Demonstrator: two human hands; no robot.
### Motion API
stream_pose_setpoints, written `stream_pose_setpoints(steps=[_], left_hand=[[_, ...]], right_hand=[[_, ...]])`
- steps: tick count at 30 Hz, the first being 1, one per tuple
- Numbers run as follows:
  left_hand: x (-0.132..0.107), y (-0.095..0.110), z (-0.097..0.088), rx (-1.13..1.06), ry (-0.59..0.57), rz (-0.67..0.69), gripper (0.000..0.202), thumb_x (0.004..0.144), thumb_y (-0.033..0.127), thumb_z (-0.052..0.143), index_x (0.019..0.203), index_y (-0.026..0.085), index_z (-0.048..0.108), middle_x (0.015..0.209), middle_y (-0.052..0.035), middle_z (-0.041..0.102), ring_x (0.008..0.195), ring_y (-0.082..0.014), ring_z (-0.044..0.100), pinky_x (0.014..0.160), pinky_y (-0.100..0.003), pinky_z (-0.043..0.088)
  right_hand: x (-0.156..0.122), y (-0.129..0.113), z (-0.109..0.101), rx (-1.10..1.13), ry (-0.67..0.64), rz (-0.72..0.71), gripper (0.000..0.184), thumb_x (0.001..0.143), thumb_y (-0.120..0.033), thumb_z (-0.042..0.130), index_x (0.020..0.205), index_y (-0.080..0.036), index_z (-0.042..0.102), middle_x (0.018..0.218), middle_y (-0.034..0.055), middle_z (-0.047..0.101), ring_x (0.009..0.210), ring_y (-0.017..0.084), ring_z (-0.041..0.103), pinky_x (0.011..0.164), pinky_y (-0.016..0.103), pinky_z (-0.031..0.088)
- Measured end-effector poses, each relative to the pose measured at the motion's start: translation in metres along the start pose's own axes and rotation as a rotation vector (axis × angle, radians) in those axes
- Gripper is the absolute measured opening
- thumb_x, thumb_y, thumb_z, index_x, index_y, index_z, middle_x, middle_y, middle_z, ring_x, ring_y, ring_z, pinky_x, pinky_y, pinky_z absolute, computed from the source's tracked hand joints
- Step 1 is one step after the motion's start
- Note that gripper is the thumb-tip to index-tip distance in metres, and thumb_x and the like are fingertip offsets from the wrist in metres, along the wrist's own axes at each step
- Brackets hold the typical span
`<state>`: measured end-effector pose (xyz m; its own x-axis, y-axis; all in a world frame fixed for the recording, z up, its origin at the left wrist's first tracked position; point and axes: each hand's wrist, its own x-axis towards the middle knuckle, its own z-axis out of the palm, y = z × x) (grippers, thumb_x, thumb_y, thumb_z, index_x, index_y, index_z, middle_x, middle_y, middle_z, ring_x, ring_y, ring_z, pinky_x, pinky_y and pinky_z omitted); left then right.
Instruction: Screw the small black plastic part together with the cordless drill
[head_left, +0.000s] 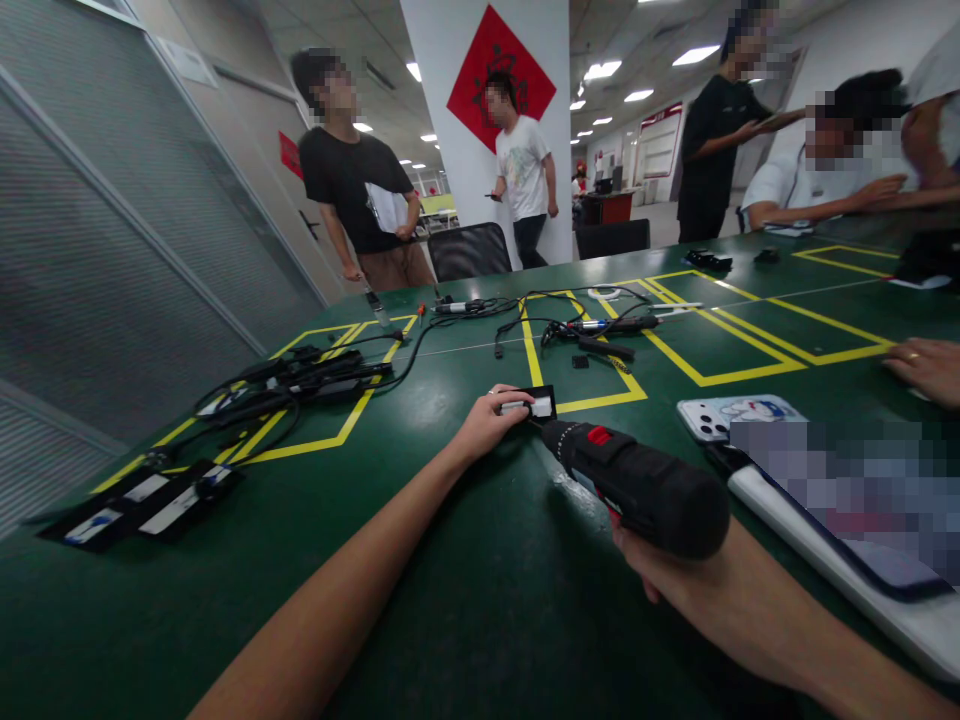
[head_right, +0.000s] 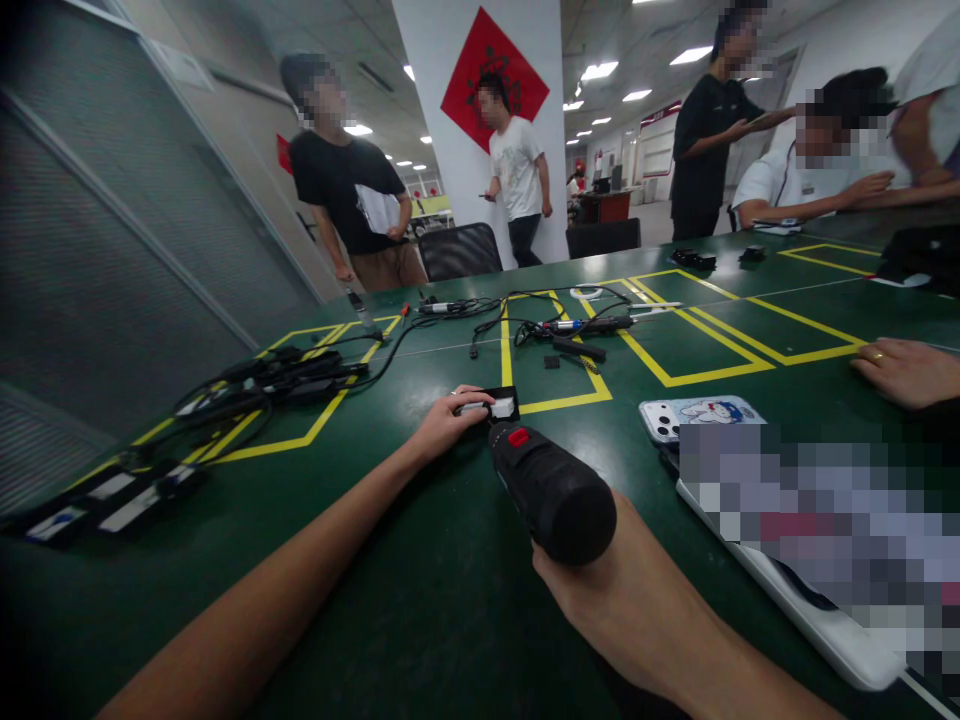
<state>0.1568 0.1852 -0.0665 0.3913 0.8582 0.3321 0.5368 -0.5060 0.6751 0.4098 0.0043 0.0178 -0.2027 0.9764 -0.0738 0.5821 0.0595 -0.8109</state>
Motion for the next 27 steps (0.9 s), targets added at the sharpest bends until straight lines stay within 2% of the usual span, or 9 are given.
stream_pose_setpoints(steps=[11, 21, 27], left_hand=[[0.0005, 0.0020, 0.0001, 0.009, 0.004, 0.003, 0.021, 0.088, 0.028, 0.057, 0.103, 0.015, 0.061, 0.116, -0.0077, 0.058, 0.107, -0.0236, 0.055, 0.092, -0.047, 0.045], [0.0010, 0.0010, 0.0002, 0.021, 0.017, 0.000, 0.023, 0.089, 0.030, 0.056, 0.104, 0.015, 0.061, 0.116, -0.0079, 0.059, 0.107, -0.0239, 0.055, 0.091, -0.046, 0.046], [0.0016, 0.0016, 0.0009, 0.026, 0.021, -0.004, 0.023, 0.089, 0.031, 0.055, 0.103, 0.015, 0.062, 0.116, -0.0079, 0.059, 0.110, -0.0243, 0.054, 0.094, -0.048, 0.044]], right_hand=[[0.0017, -0.0002, -0.0006, 0.024, -0.012, 0.017, 0.019, 0.080, -0.034, 0.054, 0.082, -0.018, 0.064, 0.061, 0.0005, 0.062, 0.053, 0.012, 0.053, 0.049, 0.022, 0.041], [0.0032, -0.0002, 0.0011, 0.044, -0.025, 0.020, 0.019, 0.080, -0.032, 0.053, 0.083, -0.017, 0.064, 0.056, -0.0015, 0.059, 0.048, 0.010, 0.050, 0.047, 0.021, 0.039], [0.0013, -0.0045, 0.0006, 0.026, 0.037, -0.035, 0.015, 0.075, -0.029, 0.057, 0.085, -0.020, 0.063, 0.054, -0.0016, 0.056, 0.051, 0.014, 0.053, 0.049, 0.023, 0.041]])
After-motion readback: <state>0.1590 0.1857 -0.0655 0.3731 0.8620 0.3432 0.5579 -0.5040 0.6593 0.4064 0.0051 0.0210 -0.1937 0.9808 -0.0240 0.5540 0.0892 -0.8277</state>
